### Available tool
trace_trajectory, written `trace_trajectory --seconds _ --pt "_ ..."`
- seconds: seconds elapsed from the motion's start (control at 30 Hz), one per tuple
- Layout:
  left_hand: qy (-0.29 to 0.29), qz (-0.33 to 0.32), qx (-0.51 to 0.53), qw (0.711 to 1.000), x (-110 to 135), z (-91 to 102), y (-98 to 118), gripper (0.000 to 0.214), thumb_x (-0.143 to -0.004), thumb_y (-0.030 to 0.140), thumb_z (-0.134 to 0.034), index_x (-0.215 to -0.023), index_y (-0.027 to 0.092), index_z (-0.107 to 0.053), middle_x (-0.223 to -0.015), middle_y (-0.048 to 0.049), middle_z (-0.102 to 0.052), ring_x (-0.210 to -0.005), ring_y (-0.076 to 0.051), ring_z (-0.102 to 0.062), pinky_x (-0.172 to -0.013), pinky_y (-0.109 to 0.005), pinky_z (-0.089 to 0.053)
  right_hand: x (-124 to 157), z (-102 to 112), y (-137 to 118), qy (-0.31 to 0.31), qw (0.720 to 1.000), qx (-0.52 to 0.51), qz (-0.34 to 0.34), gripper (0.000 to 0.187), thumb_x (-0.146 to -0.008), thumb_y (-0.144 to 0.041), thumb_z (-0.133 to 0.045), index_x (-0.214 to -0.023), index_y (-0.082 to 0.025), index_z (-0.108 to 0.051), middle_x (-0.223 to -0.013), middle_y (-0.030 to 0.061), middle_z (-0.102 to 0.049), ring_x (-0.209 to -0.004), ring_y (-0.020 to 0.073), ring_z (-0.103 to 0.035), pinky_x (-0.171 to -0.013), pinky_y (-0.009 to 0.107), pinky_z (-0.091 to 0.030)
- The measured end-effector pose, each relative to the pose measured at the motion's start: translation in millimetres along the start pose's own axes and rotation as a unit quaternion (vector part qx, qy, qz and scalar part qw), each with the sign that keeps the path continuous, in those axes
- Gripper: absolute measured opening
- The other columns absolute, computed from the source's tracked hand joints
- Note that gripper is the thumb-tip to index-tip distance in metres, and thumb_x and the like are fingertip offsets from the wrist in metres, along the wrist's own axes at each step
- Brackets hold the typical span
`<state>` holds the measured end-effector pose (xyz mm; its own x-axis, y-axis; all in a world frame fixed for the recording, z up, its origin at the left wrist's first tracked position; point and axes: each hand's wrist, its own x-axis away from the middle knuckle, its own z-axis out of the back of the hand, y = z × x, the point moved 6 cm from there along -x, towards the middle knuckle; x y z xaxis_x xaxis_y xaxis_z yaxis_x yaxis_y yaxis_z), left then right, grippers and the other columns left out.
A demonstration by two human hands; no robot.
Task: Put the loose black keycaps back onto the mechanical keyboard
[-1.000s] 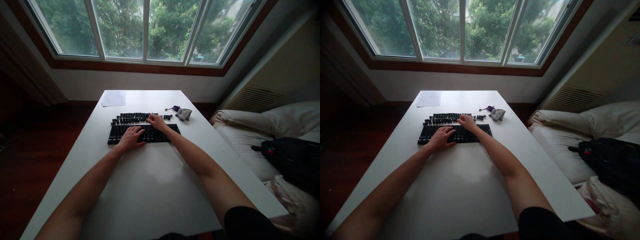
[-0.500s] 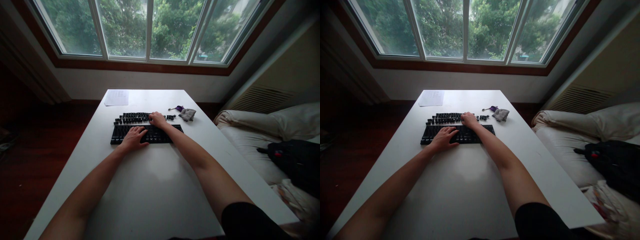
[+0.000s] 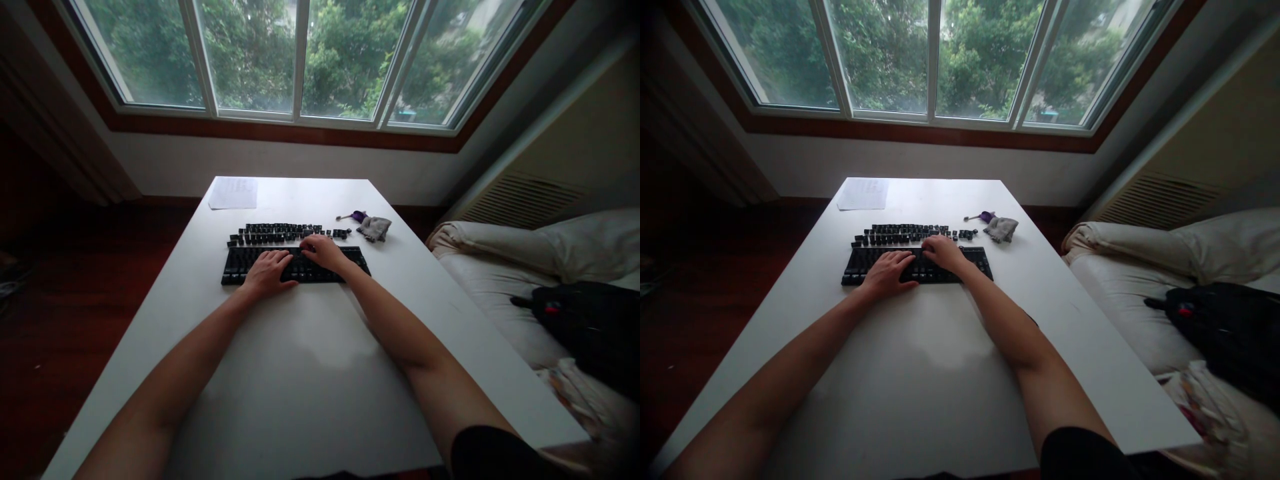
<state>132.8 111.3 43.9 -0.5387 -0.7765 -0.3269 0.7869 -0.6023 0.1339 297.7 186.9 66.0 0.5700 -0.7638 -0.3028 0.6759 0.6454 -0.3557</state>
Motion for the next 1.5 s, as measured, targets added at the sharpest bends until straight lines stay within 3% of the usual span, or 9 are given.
trace_trajectory --seconds 0.23,0.57,0.97,1.1,1.23,1.37,1.5 --pt "0.001 0.003 -0.001 1.000 0 -0.9 1 0.073 -0.085 0.060 -0.067 -0.143 0.019 -0.053 -0.148 -0.0147 -0.053 -0.135 -0.034 -0.048 -0.115 -0.051 -0.034 12 -6 -10 -0.094 0.994 0.003 0.059 0.013 -0.087 -0.021 -0.068 -0.097 -0.019 -0.076 -0.097 0.0064 -0.070 -0.087 0.0189 -0.060 -0.077 0.028 -0.039" --pt "0.001 -0.005 -0.005 1.000 0 -2.0 0 0.073 -0.085 0.061 -0.066 -0.143 0.018 -0.053 -0.148 -0.0151 -0.053 -0.135 -0.034 -0.048 -0.115 -0.051 -0.034 16 -1 -14 -0.116 0.992 0.031 0.042 0.014 -0.084 -0.020 -0.069 -0.097 -0.019 -0.074 -0.100 0.0073 -0.070 -0.088 0.0203 -0.061 -0.075 0.029 -0.039" --pt "0.002 -0.004 -0.009 1.000 1 -0.7 4 0.072 -0.085 0.059 -0.067 -0.143 0.019 -0.053 -0.148 -0.0151 -0.053 -0.135 -0.035 -0.047 -0.115 -0.052 -0.035 24 2 -31 -0.107 0.989 0.099 0.030 0.013 -0.087 -0.022 -0.068 -0.098 -0.019 -0.073 -0.107 0.0114 -0.069 -0.095 0.0240 -0.062 -0.076 0.031 -0.041" --pt "0.004 -0.020 -0.010 1.000 -1 2.4 13 0.070 -0.087 0.054 -0.066 -0.145 0.019 -0.051 -0.149 -0.0147 -0.052 -0.137 -0.034 -0.046 -0.115 -0.051 -0.035 28 8 -18 -0.095 0.994 0.055 0.024 0.018 -0.089 -0.029 -0.069 -0.103 -0.020 -0.074 -0.106 0.0097 -0.069 -0.094 0.0223 -0.063 -0.078 0.030 -0.042" --pt "0.001 -0.048 -0.001 0.999 -6 2.1 30 0.070 -0.090 0.050 -0.063 -0.151 0.019 -0.044 -0.154 -0.0140 -0.047 -0.142 -0.032 -0.042 -0.118 -0.050 -0.032 36 22 3 -0.041 0.999 0.012 -0.009 0.018 -0.092 -0.024 -0.062 -0.105 -0.019 -0.074 -0.101 0.0071 -0.071 -0.092 0.0197 -0.062 -0.081 0.029 -0.043" --pt "-0.023 -0.081 -0.007 0.996 -9 -6.3 48 0.073 -0.093 0.046 -0.059 -0.157 0.021 -0.034 -0.162 -0.0114 -0.037 -0.150 -0.030 -0.032 -0.124 -0.050 -0.023 57 28 15 -0.004 1.000 -0.022 -0.009 0.017 -0.092 -0.020 -0.060 -0.100 -0.018 -0.075 -0.099 0.0074 -0.070 -0.091 0.0192 -0.062 -0.083 0.030 -0.045" --pt "-0.042 -0.093 -0.026 0.994 -10 -15.9 56 0.060 -0.101 0.035 -0.046 -0.158 0.018 -0.033 -0.164 -0.0095 -0.035 -0.153 -0.026 -0.028 -0.126 -0.048 -0.018 81 27 19 0.010 0.999 -0.032 0.007 0.016 -0.093 -0.020 -0.061 -0.100 -0.019 -0.075 -0.105 0.0087 -0.069 -0.102 0.0215 -0.061 -0.091 0.033 -0.046"
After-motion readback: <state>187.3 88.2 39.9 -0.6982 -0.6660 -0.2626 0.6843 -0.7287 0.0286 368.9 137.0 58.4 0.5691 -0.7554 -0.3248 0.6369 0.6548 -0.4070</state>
